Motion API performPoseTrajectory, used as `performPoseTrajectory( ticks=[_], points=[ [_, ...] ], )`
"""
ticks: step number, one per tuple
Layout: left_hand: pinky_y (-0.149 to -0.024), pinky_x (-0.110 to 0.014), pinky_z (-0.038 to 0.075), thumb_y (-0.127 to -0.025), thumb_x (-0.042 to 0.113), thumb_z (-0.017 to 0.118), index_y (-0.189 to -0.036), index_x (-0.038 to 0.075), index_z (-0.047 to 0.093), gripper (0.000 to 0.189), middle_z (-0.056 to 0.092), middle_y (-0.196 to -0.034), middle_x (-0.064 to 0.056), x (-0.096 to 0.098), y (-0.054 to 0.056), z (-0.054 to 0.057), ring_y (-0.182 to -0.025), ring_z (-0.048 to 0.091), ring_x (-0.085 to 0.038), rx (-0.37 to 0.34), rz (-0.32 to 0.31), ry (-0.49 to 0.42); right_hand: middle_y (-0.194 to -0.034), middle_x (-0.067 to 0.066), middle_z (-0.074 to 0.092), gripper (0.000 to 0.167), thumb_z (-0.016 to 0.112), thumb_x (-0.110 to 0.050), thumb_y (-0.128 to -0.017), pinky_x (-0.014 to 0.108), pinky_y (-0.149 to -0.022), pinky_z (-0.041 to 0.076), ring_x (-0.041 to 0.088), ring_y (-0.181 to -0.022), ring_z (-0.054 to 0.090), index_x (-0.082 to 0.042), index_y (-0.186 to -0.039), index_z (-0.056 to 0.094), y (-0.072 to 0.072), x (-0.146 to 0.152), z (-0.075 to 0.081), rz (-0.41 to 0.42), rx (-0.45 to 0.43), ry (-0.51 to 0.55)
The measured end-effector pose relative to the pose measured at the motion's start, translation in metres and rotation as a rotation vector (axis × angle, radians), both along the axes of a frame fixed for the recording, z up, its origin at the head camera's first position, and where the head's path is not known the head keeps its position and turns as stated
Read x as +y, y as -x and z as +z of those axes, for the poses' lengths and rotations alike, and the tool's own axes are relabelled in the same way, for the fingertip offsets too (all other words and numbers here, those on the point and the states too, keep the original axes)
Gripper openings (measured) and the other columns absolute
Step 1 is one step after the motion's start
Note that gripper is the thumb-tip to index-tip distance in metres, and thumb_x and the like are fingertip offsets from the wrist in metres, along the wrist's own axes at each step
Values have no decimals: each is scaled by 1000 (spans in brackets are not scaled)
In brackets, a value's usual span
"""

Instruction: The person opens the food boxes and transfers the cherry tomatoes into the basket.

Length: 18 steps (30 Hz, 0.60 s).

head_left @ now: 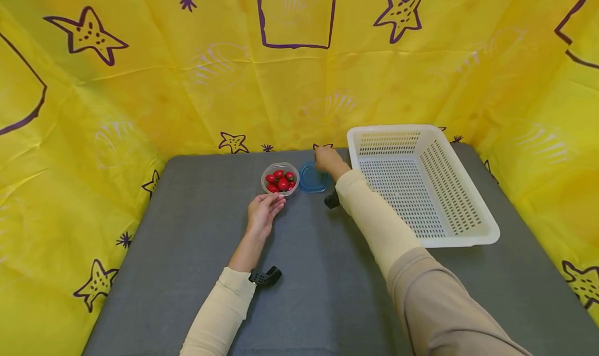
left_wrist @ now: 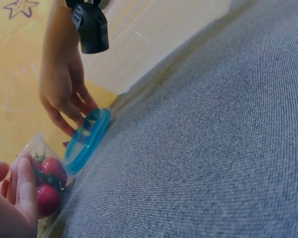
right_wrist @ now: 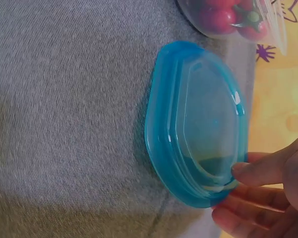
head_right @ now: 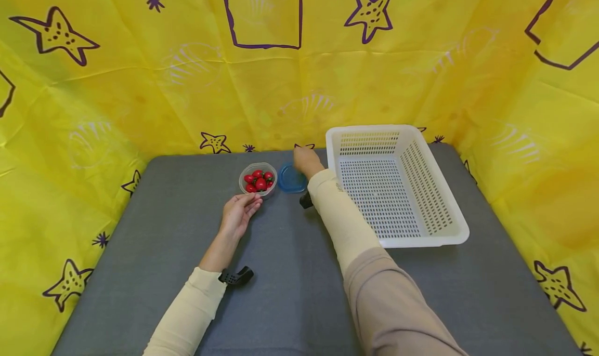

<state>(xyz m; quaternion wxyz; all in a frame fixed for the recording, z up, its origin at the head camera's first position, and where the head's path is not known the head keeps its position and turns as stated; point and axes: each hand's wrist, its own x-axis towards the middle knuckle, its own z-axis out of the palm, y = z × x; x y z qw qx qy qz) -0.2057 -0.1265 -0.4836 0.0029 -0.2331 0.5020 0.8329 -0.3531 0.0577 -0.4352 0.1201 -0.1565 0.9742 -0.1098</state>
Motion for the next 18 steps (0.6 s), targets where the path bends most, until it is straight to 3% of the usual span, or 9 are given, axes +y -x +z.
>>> performPoseTrajectory(
  ticks=[6, 18],
  points=[
    [-71, -22, 59, -96, 8, 59, -99, 6, 52, 8, 71, -77, 0, -1, 0, 0, -68, 70, -11, 4, -7, -5, -109, 14, 68, 21, 49, -8, -96, 40, -88, 51, 28, -96, 59, -3, -106, 67, -1, -3, -7, -10, -44, -12],
    [-71, -22, 59, -96, 8, 59, -100, 6, 52, 8, 71, -77, 0, -2, 0, -1, -68, 70, -11, 1, -9, -22, -112, 17, 68, 21, 49, -5, -94, 42, -90, 52, 30, -96, 60, 0, -104, 67, -4, -8, -11, -11, -21, -54]
  ],
)
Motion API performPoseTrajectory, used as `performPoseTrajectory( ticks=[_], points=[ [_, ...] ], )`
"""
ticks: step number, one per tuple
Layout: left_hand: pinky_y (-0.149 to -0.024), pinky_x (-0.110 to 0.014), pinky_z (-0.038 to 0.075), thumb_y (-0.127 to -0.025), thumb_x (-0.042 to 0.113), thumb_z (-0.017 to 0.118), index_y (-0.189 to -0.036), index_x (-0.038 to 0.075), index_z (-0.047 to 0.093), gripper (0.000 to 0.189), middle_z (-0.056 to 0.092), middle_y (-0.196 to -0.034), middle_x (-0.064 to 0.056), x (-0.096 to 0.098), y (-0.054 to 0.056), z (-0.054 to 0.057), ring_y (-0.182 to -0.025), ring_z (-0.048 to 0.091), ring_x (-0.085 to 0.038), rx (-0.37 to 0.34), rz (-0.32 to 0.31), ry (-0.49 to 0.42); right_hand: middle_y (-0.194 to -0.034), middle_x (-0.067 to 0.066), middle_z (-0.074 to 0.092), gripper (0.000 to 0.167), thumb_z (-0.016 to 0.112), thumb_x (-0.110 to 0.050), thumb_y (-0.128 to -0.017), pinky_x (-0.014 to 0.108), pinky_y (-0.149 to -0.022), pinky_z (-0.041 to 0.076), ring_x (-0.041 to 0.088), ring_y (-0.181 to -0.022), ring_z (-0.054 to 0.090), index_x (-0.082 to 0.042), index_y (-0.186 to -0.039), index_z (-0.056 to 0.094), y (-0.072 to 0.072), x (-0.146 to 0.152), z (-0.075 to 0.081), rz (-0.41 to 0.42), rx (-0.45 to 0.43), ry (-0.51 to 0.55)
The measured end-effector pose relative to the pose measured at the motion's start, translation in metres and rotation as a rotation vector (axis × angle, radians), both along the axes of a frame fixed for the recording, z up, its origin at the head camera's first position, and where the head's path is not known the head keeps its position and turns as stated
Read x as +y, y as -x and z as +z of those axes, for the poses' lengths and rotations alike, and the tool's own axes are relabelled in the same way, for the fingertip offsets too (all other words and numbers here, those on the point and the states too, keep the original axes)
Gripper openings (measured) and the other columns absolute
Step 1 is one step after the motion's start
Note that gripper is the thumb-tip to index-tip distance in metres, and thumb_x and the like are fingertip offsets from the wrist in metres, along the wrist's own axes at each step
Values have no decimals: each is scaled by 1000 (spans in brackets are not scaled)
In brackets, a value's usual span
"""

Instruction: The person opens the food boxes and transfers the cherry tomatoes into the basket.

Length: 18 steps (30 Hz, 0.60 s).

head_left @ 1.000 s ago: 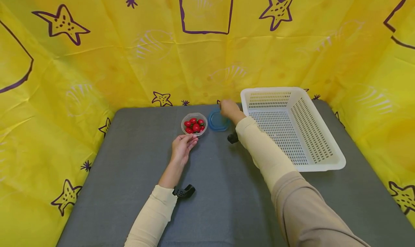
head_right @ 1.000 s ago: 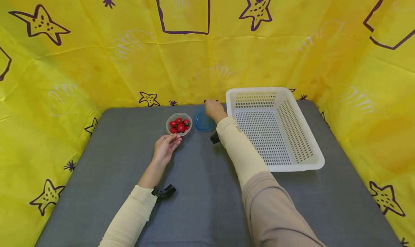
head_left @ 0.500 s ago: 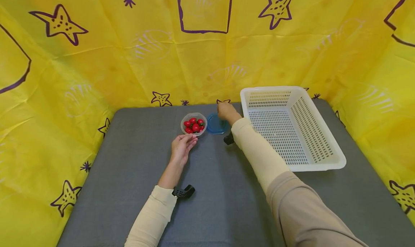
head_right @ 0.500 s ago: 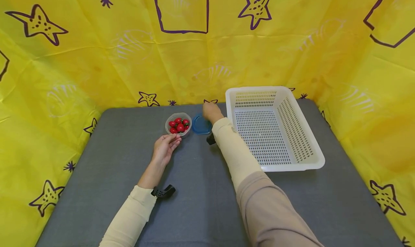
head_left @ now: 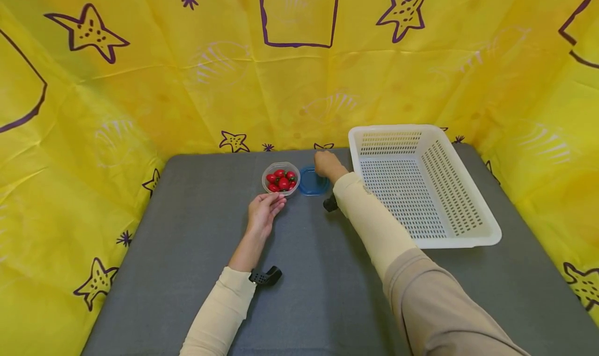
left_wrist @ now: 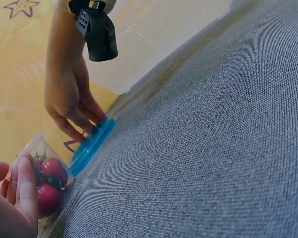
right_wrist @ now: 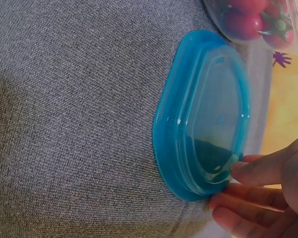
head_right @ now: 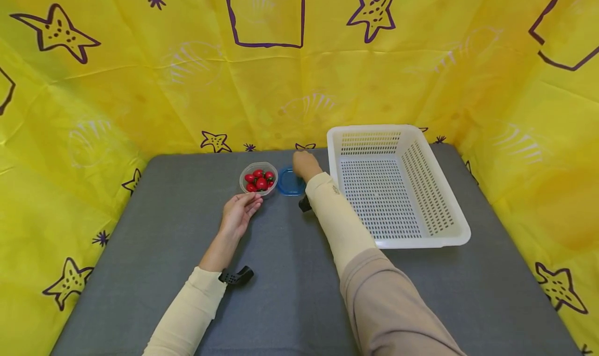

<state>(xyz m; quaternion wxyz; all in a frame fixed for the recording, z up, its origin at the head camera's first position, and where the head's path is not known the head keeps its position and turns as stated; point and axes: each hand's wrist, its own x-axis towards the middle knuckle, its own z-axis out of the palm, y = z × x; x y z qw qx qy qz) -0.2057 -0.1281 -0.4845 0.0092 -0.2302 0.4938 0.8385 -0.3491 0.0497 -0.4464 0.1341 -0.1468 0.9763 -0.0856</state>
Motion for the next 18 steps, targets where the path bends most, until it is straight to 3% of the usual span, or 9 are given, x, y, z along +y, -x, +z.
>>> performPoseTrajectory(
  ticks=[9, 15, 18],
  points=[
    [-72, -22, 59, -97, 8, 58, -101, 5, 53, 7, 72, -78, 0, -2, -1, 1, -70, 71, -11, 2, -35, 1, -120, 18, 66, 24, 47, -9, -97, 45, -97, 51, 32, -108, 62, -1, -112, 65, -1, 2, 12, 58, 5, -36],
    [-74, -22, 59, -96, 10, 59, -101, 6, 54, 7, 73, -77, 2, -7, -1, 3, -72, 71, -10, -17, -73, 26, -104, 17, 65, 19, 50, -8, -93, 41, -88, 50, 31, -95, 58, -2, -102, 65, 4, 8, 28, 77, -8, 17],
    [-76, -23, 59, -97, 11, 58, -101, 7, 55, 7, 73, -77, 3, -10, -1, 3, -72, 71, -9, -17, -90, 32, -107, 16, 64, 22, 50, -6, -90, 41, -90, 49, 31, -99, 57, -1, -105, 64, 7, 11, 32, 91, -14, 44]
  ],
)
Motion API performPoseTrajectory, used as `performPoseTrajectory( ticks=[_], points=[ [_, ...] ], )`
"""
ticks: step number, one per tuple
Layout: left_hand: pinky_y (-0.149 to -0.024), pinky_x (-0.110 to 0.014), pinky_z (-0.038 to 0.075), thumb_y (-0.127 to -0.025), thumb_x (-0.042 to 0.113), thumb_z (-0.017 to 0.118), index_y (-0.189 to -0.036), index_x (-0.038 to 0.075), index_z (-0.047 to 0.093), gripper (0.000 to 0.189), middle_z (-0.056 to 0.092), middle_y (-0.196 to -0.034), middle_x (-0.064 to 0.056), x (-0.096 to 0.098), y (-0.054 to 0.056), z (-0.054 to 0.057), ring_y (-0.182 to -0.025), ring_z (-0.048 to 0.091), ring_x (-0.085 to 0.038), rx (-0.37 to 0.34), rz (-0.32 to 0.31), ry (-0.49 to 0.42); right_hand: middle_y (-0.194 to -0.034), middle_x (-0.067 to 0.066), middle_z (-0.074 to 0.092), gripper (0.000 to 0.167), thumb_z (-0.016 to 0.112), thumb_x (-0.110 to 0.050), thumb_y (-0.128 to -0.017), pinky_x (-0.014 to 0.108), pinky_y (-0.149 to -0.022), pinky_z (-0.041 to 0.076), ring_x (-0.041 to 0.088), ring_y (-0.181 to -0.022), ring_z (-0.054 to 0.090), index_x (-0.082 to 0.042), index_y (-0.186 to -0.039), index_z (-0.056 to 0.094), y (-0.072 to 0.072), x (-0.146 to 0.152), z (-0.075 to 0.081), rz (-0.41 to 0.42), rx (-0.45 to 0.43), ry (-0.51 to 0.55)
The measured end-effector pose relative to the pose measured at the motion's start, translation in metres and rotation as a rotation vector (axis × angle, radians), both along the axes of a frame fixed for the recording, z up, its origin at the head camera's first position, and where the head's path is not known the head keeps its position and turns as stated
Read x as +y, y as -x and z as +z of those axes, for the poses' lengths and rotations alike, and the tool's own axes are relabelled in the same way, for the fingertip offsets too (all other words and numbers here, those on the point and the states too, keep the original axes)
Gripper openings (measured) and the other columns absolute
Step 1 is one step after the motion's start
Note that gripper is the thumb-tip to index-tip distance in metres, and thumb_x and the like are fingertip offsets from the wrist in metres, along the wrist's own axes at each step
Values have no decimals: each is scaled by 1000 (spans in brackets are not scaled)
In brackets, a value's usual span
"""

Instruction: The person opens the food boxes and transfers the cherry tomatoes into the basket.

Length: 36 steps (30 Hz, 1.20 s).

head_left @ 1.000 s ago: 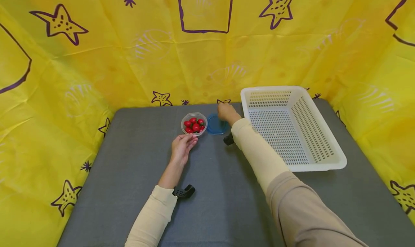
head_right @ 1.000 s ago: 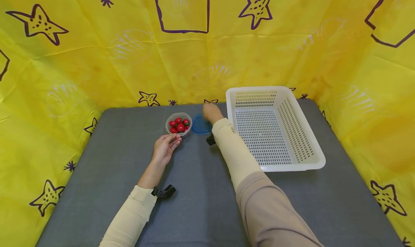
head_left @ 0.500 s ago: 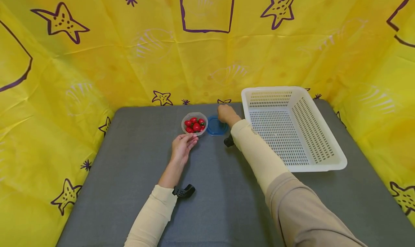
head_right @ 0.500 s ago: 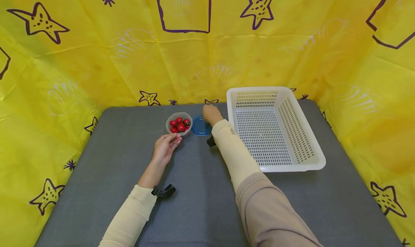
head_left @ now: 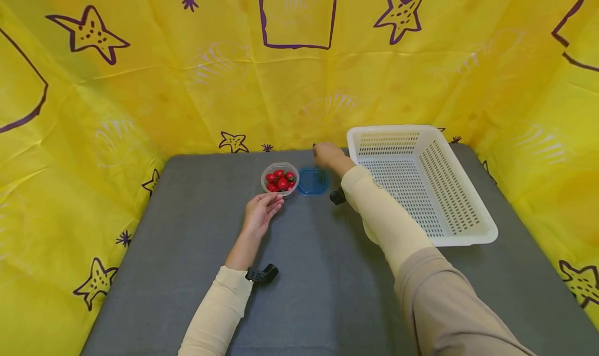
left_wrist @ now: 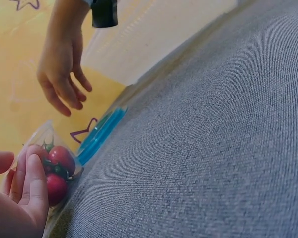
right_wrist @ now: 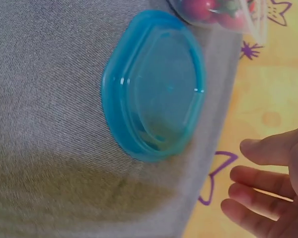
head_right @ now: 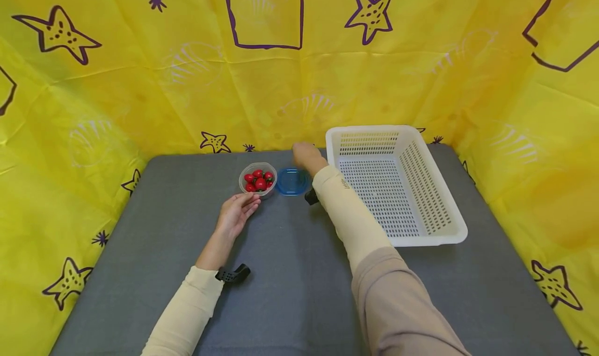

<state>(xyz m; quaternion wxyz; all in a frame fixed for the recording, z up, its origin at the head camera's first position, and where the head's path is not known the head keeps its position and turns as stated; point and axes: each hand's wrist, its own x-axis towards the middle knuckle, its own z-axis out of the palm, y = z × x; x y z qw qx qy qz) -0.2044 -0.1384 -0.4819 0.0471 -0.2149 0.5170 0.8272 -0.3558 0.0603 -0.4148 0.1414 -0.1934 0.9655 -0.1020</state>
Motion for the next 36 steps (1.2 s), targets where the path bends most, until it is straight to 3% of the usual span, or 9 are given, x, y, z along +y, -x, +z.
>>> performPoseTrajectory(
  ticks=[1, 4, 7, 8, 14, 24, 36],
  points=[
    [-77, -23, 59, -97, 11, 58, -101, 7, 55, 7, 73, -76, 3, -1, 0, 0, -72, 71, -10, 0, -2, -2, -108, 16, 65, 24, 51, -5, -88, 40, -91, 49, 31, -100, 58, -1, -107, 64, 6, 2, -5, 22, 21, 15],
    [-77, -23, 59, -97, 10, 59, -100, 7, 55, 6, 73, -76, 2, -4, 0, -1, -71, 71, -10, 2, -2, -15, -122, 17, 64, 34, 50, -4, -87, 41, -101, 48, 33, -115, 58, -1, -119, 62, 6, 3, 1, 50, 26, 40],
    [-77, -24, 59, -96, 9, 59, -99, 7, 54, 6, 73, -76, 2, -5, 0, -1, -71, 71, -11, 3, 6, -24, -129, 18, 62, 37, 50, -3, -89, 42, -106, 45, 35, -123, 56, 0, -125, 61, 2, 3, 10, 94, 53, 77],
    [-78, -24, 59, -96, 9, 59, -100, 7, 54, 6, 73, -76, 2, -5, 0, -1, -71, 71, -11, 5, 5, -22, -131, 19, 61, 37, 49, -3, -91, 43, -108, 44, 35, -124, 55, 2, -126, 59, -6, 1, 19, 101, 45, 82],
    [-75, -23, 59, -97, 9, 58, -100, 8, 53, 6, 72, -75, 2, -6, -1, -1, -70, 71, -11, 14, 3, -21, -125, 19, 65, 32, 52, -6, -93, 43, -100, 49, 33, -116, 61, 1, -123, 62, -23, -5, 30, 214, 102, 134],
    [-72, -21, 59, -97, 9, 58, -99, 7, 53, 5, 72, -75, 2, -6, -1, -3, -70, 70, -11, 24, 12, -28, -124, 18, 65, 28, 58, -10, -96, 40, -97, 51, 30, -111, 62, 0, -122, 63, -41, -22, 38, 297, 84, 197],
    [-74, -23, 59, -98, 9, 56, -99, 5, 54, 5, 72, -74, 2, 0, -1, -2, -69, 70, -11, 17, 8, -42, -122, 16, 64, 28, 63, -9, -93, 39, -100, 50, 29, -112, 60, -1, -120, 66, -55, -37, 32, 373, 84, 214]
  ],
)
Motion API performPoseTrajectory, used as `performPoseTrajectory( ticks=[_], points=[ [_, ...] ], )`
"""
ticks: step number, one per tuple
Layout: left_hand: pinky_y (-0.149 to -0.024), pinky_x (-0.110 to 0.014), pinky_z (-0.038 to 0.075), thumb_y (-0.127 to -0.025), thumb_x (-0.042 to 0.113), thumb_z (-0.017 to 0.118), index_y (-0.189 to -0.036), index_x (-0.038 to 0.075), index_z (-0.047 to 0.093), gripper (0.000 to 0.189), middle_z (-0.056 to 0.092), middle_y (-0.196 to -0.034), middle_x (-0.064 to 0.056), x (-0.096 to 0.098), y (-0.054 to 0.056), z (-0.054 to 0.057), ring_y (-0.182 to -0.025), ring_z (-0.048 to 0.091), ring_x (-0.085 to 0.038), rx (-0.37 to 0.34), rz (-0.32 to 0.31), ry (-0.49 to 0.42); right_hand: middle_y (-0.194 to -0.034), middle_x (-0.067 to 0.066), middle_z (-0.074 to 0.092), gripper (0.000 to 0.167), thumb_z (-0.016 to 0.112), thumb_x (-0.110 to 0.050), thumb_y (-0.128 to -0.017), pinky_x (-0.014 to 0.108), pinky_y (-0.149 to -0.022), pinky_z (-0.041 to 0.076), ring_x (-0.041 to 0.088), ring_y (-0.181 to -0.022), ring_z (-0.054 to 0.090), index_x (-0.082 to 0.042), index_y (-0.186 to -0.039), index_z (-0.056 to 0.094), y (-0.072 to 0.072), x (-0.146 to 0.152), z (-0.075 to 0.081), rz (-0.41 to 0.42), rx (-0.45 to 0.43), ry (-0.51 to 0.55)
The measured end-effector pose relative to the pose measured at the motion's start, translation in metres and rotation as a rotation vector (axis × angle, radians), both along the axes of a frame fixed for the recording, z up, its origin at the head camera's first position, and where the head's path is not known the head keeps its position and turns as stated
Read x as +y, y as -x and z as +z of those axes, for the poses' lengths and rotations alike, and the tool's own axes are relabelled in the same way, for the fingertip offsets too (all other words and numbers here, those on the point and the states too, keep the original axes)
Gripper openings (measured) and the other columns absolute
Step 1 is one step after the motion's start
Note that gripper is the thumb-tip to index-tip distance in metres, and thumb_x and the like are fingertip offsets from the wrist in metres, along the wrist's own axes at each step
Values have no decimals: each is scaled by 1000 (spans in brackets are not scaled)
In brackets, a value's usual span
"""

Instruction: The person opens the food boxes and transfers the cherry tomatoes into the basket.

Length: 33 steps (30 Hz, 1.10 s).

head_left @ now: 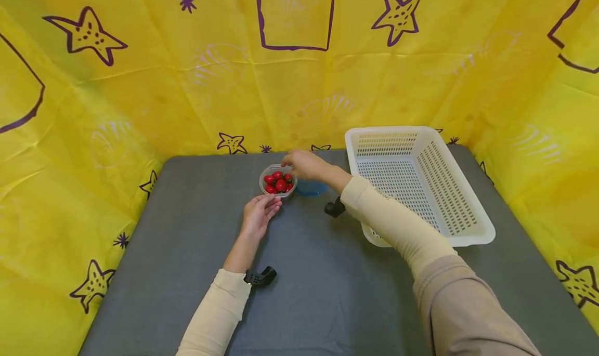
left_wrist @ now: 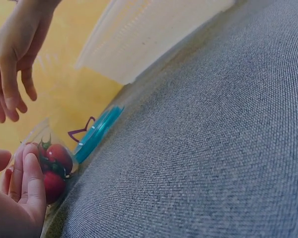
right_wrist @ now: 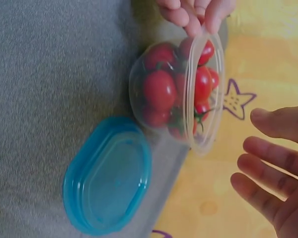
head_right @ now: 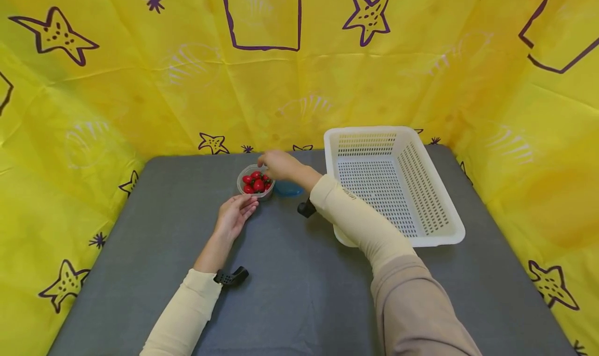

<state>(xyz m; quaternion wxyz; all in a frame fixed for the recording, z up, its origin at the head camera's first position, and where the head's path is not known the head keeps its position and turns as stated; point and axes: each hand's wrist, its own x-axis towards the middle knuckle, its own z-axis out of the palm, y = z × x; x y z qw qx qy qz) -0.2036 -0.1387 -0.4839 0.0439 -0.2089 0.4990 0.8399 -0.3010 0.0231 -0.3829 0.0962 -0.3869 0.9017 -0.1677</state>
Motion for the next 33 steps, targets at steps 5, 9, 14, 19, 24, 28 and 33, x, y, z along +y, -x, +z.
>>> performPoseTrajectory(
  ticks=[5, 9, 14, 19, 24, 28, 33],
  points=[
    [-74, -23, 59, -97, 9, 56, -97, 5, 54, 4, 73, -73, 2, 2, -1, -2, -69, 70, -11, 15, -1, -7, -120, 16, 64, 30, 64, -9, -92, 39, -99, 50, 28, -111, 60, -2, -121, 65, -5, -7, -4, 37, 16, -46],
    [-74, -23, 59, -97, 8, 57, -93, 6, 56, 4, 73, -73, 1, 3, -2, -2, -70, 71, -11, 31, -6, -10, -116, 16, 64, 29, 63, -8, -91, 38, -95, 51, 28, -102, 60, -3, -120, 66, -8, -11, -9, 65, 30, -60],
    [-74, -23, 59, -97, 7, 57, -93, 6, 56, 4, 72, -73, 1, 2, -2, -1, -70, 71, -11, 34, -6, -4, -107, 12, 65, 25, 64, -8, -91, 35, -90, 51, 25, -95, 58, -4, -115, 69, -11, -17, -15, 101, 51, -63],
    [-74, -23, 59, -97, 7, 57, -95, 5, 54, 4, 72, -74, 1, 2, -2, -1, -72, 71, -12, 30, -4, 2, -105, 12, 65, 22, 66, -9, -91, 35, -90, 51, 25, -94, 58, -5, -112, 70, -13, -21, -21, 129, 82, -79],
    [-78, -24, 59, -96, 8, 59, -98, 4, 55, 6, 73, -76, 1, 2, -3, -3, -74, 71, -12, 21, -5, 19, -107, 12, 65, 20, 67, -12, -90, 34, -91, 51, 24, -96, 58, -6, -109, 70, -15, -24, -30, 144, 101, -123],
    [-78, -25, 59, -96, 7, 59, -98, 4, 55, 6, 73, -76, 1, 2, -3, -3, -74, 71, -13, 19, -1, 16, -108, 13, 63, 18, 66, -10, -90, 35, -93, 50, 25, -98, 58, -5, -107, 70, -15, -26, -34, 146, 103, -140],
    [-73, -22, 59, -96, 7, 58, -95, 5, 54, 4, 72, -75, 1, 3, -2, -2, -71, 71, -11, 37, 4, 14, -104, 14, 63, 16, 66, -8, -89, 35, -92, 50, 26, -95, 56, -4, -103, 72, -13, -30, -34, 144, 106, -161]
  ],
)
